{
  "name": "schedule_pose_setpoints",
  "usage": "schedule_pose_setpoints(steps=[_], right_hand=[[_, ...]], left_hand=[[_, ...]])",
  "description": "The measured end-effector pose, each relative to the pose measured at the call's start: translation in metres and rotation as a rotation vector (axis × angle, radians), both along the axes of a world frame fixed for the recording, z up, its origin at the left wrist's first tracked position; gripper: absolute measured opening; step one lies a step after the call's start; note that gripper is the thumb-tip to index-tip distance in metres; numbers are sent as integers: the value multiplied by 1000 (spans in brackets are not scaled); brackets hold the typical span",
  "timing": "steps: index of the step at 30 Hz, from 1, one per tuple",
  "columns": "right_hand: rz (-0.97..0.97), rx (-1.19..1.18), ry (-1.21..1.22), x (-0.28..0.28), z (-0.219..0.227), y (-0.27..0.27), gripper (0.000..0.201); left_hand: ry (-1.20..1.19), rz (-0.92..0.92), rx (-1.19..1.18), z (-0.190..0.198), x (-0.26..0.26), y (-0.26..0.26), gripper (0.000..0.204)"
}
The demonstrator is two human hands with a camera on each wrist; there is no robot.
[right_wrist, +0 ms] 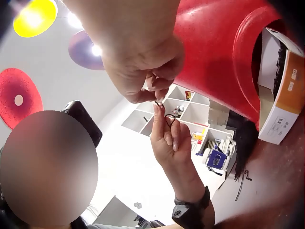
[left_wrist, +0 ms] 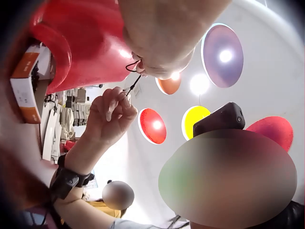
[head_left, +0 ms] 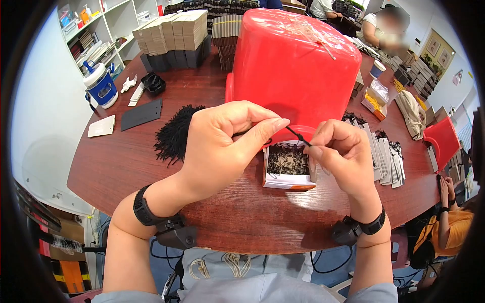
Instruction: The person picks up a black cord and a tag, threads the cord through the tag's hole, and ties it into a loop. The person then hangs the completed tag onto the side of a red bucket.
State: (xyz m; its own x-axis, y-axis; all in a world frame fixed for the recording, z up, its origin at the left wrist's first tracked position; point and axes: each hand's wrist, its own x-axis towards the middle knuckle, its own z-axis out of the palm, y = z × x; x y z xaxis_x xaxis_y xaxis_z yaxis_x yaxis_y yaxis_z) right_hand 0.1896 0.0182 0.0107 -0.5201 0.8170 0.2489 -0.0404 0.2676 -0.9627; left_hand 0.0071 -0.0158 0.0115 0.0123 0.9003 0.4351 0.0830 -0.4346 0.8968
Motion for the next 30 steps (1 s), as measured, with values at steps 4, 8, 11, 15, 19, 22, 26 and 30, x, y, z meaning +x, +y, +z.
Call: schedule_pose_setpoints(steps=[4,8,11,15,19,22,26,30], right_hand=[[81,45,15,2,-1,0,9],[-3,4,167,16,5,7,10],[36,100,109,41,4,26,9],[59,189,-131,36,13,20,20],[356,-198,170,-7,-6,-4,61],[316,-332,20,-15,-9,-13,47],[144,-314,-61,-23,-9,-8,13],[150,-206,-89,-32,-3,-9,13]], left_hand=[[44,30,23,6,-3,-1,9],[39,-112,-98,9,-13,8,7],[-5,-144,-63,11,-16,11,6],[220,-196,88,5,-12,8,7],[497,-205,295,-15,1,5,9],[537,-80,319,-14,-3,-1,11],[265,-107,-15,-5,-29,-15,9],[412,142,69,-18,-83,-18,11]])
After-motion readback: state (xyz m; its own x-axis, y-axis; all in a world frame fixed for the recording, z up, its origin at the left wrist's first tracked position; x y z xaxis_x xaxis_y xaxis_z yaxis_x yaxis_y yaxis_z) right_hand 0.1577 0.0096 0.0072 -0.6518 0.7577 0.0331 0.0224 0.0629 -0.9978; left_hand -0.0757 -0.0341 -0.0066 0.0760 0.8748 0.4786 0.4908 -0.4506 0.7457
